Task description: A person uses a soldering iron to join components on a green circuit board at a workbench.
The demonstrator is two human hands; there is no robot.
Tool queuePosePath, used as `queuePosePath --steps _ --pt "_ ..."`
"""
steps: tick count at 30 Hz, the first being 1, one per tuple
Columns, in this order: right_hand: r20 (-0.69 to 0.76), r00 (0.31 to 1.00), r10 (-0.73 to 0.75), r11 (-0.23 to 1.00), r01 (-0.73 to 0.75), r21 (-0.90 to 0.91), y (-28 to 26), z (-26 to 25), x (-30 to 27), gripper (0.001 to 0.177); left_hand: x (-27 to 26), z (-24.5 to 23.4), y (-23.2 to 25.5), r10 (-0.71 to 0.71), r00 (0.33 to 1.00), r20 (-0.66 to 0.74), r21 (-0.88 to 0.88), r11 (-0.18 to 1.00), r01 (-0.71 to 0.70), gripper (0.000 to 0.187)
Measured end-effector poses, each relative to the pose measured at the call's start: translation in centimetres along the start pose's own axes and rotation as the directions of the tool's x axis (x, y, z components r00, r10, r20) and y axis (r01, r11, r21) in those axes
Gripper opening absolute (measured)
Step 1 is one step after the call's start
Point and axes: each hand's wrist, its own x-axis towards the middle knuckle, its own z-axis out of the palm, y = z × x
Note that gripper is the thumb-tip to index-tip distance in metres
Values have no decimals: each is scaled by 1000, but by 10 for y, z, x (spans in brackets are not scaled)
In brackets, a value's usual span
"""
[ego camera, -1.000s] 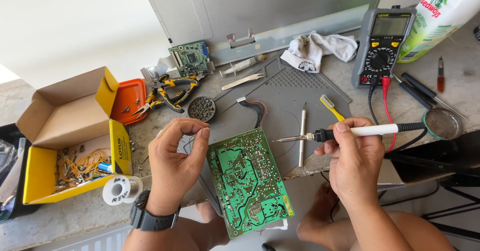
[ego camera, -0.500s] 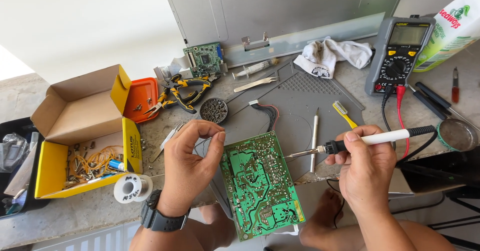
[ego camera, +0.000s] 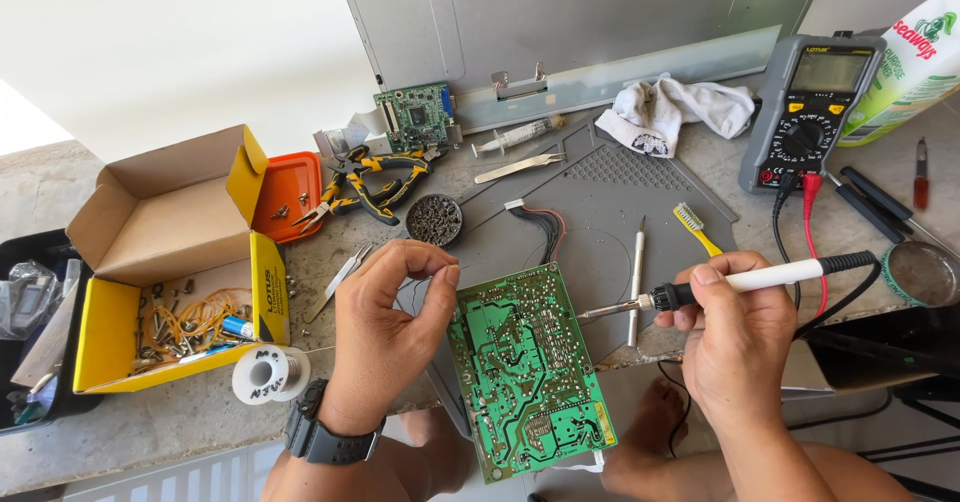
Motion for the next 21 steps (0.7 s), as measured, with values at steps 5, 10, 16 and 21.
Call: queuePosePath --steps 5,10,16,21 --pt "-4 1000 3 1000 -3 -18 1 -2 0 12 1 -1 2 -1 1000 6 12 1000 1 8" --pt "3 1000 1 1000 -1 -17 1 -2 0 11 1 -1 2 -7 1000 12 19 1000 6 7" --pt "17 1000 1 1000 0 -31 0 -3 -1 12 0 0 1 -1 1000 8 20 1000 1 6" --pt "19 1000 -10 1000 10 -27 -2 -1 -2 12 0 1 -3 2 1000 1 26 1000 -2 6"
